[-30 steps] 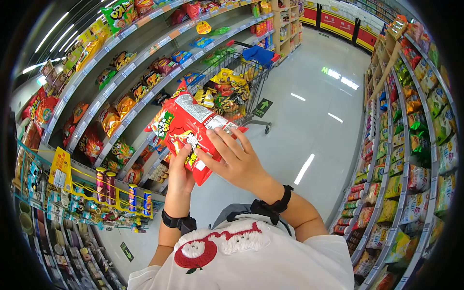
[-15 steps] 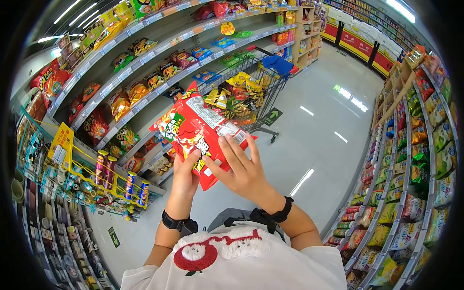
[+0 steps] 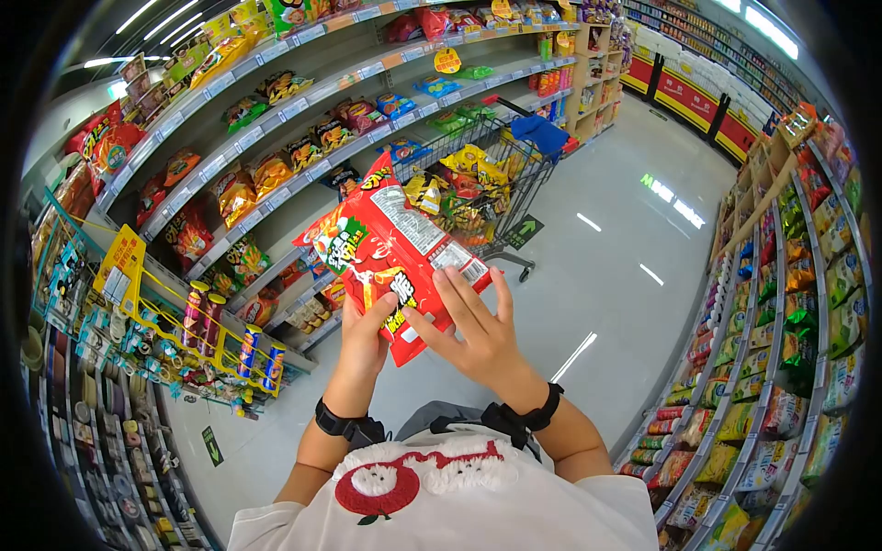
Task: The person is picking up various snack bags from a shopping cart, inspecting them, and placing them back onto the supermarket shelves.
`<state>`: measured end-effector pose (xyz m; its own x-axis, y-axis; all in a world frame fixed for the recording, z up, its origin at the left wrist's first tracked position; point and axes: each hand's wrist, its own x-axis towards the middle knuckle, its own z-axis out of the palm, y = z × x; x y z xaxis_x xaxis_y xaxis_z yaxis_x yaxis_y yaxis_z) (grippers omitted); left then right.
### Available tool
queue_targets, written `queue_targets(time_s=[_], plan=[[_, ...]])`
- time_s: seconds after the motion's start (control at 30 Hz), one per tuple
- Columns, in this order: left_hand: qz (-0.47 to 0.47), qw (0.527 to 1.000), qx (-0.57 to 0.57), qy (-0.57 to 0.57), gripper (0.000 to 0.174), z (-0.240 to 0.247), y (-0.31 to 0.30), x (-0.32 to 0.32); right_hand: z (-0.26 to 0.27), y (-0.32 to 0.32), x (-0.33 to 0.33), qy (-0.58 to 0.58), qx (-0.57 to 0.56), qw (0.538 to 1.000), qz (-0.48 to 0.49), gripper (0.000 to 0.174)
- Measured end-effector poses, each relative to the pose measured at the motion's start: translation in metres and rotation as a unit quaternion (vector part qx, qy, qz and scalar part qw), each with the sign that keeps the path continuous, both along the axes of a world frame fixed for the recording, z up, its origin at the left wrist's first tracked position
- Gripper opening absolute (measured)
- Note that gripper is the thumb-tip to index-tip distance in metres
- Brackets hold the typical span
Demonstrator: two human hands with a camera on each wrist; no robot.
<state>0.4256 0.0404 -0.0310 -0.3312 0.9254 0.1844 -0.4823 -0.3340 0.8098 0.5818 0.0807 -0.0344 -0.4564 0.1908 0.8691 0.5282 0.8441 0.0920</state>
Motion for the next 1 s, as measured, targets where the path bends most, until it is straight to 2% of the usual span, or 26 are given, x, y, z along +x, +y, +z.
queue_targets(time_s=[0.07, 0.3, 0.57, 0.67, 0.77, 0.87, 0.97, 1.0], plan=[[0.012, 1.0, 0.009, 0.001, 0.052, 0.0, 0.001, 0.0, 0.001, 0.002, 0.0, 0.012, 0.005, 1.0, 0.01, 0.027], [-0.043, 0.997, 0.017, -0.059, 0.043, 0.017, 0.002, -0.009, 0.004, 0.008, 0.003, 0.062, 0.032, 0.995, 0.073, 0.024], [-0.052, 0.999, 0.009, -0.015, 0.045, 0.031, 0.005, -0.012, 0.013, 0.013, 0.007, 0.069, 0.053, 0.991, 0.106, 0.015], [-0.083, 0.996, 0.007, -0.014, 0.048, 0.036, 0.009, -0.012, 0.016, 0.01, 0.013, 0.066, 0.056, 0.992, 0.095, 0.014], [-0.121, 0.992, -0.003, -0.019, 0.048, 0.041, 0.009, -0.01, 0.021, 0.005, 0.017, 0.07, 0.06, 0.992, 0.081, 0.015], [-0.152, 0.988, 0.002, -0.026, 0.046, 0.044, 0.008, -0.007, 0.017, 0.002, 0.022, 0.057, 0.058, 0.994, 0.074, 0.038], [-0.157, 0.987, -0.006, -0.029, 0.046, 0.043, 0.004, -0.008, 0.015, -0.001, 0.02, 0.059, 0.061, 0.994, 0.067, 0.038], [-0.153, 0.988, -0.011, -0.03, 0.046, 0.042, 0.002, -0.01, 0.015, -0.003, 0.018, 0.061, 0.062, 0.994, 0.066, 0.032]])
